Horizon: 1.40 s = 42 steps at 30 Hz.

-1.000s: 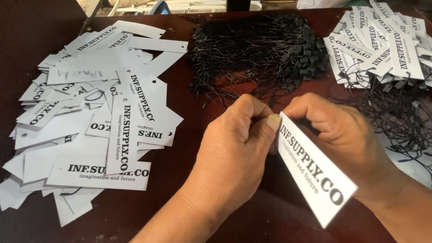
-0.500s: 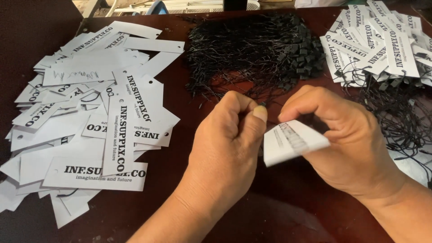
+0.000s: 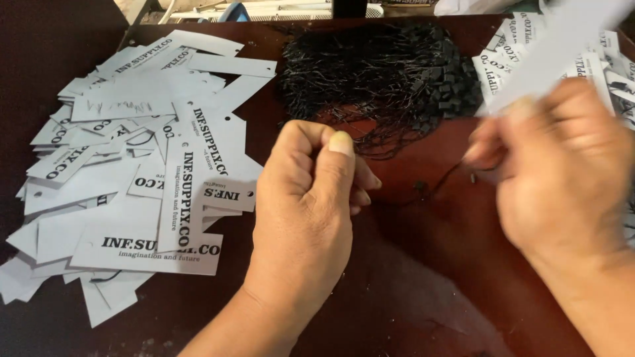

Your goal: Attaching paper brand tags to plastic string fasteners by threading the fastener through a hole in the tag.

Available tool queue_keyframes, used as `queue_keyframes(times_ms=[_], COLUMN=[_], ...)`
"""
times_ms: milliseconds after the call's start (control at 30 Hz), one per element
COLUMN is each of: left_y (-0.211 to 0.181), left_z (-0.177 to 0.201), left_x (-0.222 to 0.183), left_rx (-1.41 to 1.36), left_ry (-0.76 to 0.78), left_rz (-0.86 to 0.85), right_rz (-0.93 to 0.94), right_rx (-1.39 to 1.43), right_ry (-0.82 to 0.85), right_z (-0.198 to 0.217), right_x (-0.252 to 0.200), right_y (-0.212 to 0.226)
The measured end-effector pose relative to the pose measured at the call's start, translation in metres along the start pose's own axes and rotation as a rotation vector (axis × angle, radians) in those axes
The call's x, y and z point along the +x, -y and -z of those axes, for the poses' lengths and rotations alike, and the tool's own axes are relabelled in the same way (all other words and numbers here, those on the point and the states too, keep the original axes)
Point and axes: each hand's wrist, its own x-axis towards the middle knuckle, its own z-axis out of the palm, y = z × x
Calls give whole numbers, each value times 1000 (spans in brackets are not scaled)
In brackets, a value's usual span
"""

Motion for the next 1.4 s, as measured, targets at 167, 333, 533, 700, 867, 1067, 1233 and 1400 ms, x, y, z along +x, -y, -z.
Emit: queue_keyframes(times_ms=[167, 333, 533, 700, 867, 1067, 1233, 1400], left_y=[8, 14, 33, 33, 32, 34, 35, 31], left_z=[5, 7, 4, 1, 1, 2, 2, 2], left_x=[6, 4, 7, 4, 0, -1, -1, -2], left_rx=[61, 370, 662, 729, 740, 713, 740, 778], left_ry=[-114, -131, 88, 145, 136, 93, 101, 122], left_rz=[-161, -268, -459, -537, -577, -599, -619, -589], right_rz=[-43, -131, -206, -207, -276, -244, -104, 278], right_rx=[27, 87, 16, -77, -179, -477, -669, -947], right_ry=[-214, -302, -379, -387, -470, -528, -399, -58], right_z=[38, 43, 58, 73, 91, 184, 197, 163], right_x=[37, 39, 45, 40, 49, 93, 98, 84], right_y=[-34, -30, -32, -23, -22, -89, -109, -90])
